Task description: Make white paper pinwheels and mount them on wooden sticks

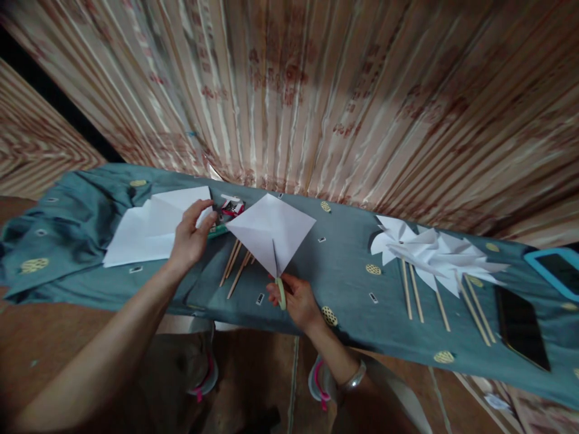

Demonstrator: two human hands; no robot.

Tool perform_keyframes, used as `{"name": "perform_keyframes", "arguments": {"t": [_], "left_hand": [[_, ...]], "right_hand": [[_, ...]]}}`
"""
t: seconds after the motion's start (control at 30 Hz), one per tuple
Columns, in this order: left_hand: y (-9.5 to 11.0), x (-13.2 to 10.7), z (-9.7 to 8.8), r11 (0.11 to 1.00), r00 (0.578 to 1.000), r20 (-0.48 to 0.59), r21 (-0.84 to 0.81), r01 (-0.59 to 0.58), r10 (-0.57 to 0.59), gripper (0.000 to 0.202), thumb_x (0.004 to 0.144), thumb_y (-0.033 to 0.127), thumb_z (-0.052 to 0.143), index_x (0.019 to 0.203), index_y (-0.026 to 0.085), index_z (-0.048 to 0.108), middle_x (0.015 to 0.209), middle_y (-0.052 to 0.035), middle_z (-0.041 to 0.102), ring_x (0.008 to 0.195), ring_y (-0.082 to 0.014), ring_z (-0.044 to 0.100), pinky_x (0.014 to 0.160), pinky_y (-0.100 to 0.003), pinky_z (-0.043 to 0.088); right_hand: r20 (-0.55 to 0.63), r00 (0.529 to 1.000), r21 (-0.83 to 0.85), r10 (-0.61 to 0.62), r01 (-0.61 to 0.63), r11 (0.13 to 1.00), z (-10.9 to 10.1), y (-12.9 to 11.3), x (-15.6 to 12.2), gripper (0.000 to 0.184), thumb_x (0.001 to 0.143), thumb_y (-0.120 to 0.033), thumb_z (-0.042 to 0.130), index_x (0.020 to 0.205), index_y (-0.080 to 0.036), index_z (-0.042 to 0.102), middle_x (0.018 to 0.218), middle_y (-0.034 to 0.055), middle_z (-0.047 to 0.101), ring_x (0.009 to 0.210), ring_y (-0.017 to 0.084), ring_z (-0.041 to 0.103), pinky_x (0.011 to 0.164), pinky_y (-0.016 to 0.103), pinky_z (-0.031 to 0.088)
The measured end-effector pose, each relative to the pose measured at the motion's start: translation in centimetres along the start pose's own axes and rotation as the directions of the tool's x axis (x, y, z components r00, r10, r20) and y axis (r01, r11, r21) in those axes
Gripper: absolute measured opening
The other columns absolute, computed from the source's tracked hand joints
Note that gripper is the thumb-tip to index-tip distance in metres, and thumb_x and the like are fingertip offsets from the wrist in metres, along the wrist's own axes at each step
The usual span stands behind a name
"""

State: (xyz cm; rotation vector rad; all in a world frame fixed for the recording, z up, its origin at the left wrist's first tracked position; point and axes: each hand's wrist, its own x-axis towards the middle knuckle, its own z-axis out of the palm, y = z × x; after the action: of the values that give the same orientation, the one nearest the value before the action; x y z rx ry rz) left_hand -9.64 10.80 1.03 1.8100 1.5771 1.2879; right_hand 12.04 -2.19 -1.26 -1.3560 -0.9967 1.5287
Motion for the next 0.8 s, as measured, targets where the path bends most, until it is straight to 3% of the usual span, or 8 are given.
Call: {"name": "perform_keyframes", "arguments": {"t": [0.13, 0.27, 0.37, 0.47, 0.7, 0.8], "left_hand": [[-3.1, 1.0, -2.5, 0.879, 0.989, 0.124, 0.476, 0.018, -0.087, 0.052, 0.089, 0.04, 0.044, 0.131, 0.01, 0.051, 0.144, -0.0193, 0.044, 0.144, -0.0345, 0.015, 0.113, -0.06, 0.011], [-4.0, -0.1, -2.9, 0.742, 0.944, 0.287, 0.666, -0.076, -0.161, 0.058, 0.091, 0.044, 0.039, 0.14, 0.012, 0.042, 0.147, -0.0188, 0.039, 0.141, -0.0387, 0.02, 0.109, -0.063, 0.016], [-4.0, -0.8, -2.9, 0.69, 0.922, 0.355, 0.707, -0.155, -0.157, 0.059, 0.088, 0.046, 0.045, 0.14, 0.018, 0.042, 0.149, -0.0178, 0.035, 0.139, -0.0409, 0.023, 0.105, -0.063, 0.025], [-4.2, -1.0, -3.1, 0.674, 0.923, 0.361, 0.715, -0.185, -0.13, 0.047, 0.089, 0.039, 0.045, 0.13, 0.02, 0.053, 0.146, -0.0162, 0.04, 0.138, -0.0398, 0.026, 0.103, -0.062, 0.029], [-5.0, -0.9, -3.5, 0.757, 0.947, 0.309, 0.639, -0.137, -0.089, 0.039, 0.091, 0.032, 0.038, 0.119, 0.015, 0.059, 0.138, -0.0159, 0.051, 0.136, -0.0351, 0.033, 0.104, -0.059, 0.03], [-5.1, -0.6, -3.8, 0.786, 0.965, 0.255, 0.609, -0.108, -0.065, 0.041, 0.091, 0.033, 0.037, 0.119, 0.011, 0.056, 0.128, -0.0183, 0.058, 0.128, -0.033, 0.045, 0.102, -0.053, 0.036]], "right_hand": [[-0.01, 1.0, 0.015, 0.02, -0.02, 1.0, 0.0, -0.2, 0.1, 0.052, 0.059, -0.058, 0.075, 0.087, -0.015, 0.067, 0.056, -0.0026, 0.06, 0.048, 0.009, 0.05, 0.049, 0.024, 0.038], [-0.029, 0.999, 0.037, 0.039, -0.038, 0.999, 0.0, -0.4, 0.1, 0.054, 0.055, -0.057, 0.078, 0.087, -0.016, 0.067, 0.055, -0.0034, 0.06, 0.048, 0.009, 0.05, 0.049, 0.024, 0.038], [-0.034, 0.999, 0.039, 0.035, -0.034, 0.999, -0.1, -0.4, -0.1, 0.054, 0.055, -0.057, 0.078, 0.088, -0.016, 0.067, 0.055, -0.0031, 0.06, 0.048, 0.009, 0.05, 0.048, 0.024, 0.038], [-0.04, 0.999, 0.036, 0.03, -0.028, 0.999, -0.2, -0.3, -0.2, 0.055, 0.055, -0.059, 0.077, 0.087, -0.015, 0.067, 0.055, -0.0027, 0.059, 0.047, 0.009, 0.05, 0.048, 0.024, 0.038], [-0.04, 0.999, 0.02, 0.037, -0.036, 0.999, -0.2, -0.3, -0.3, 0.058, 0.055, -0.06, 0.077, 0.089, -0.015, 0.067, 0.056, -0.0023, 0.059, 0.048, 0.009, 0.05, 0.048, 0.024, 0.038], [-0.034, 0.999, 0.019, 0.036, -0.035, 0.999, 0.0, -0.3, -0.2, 0.058, 0.055, -0.061, 0.077, 0.088, -0.015, 0.068, 0.055, -0.0022, 0.059, 0.048, 0.009, 0.05, 0.048, 0.024, 0.038]]}}
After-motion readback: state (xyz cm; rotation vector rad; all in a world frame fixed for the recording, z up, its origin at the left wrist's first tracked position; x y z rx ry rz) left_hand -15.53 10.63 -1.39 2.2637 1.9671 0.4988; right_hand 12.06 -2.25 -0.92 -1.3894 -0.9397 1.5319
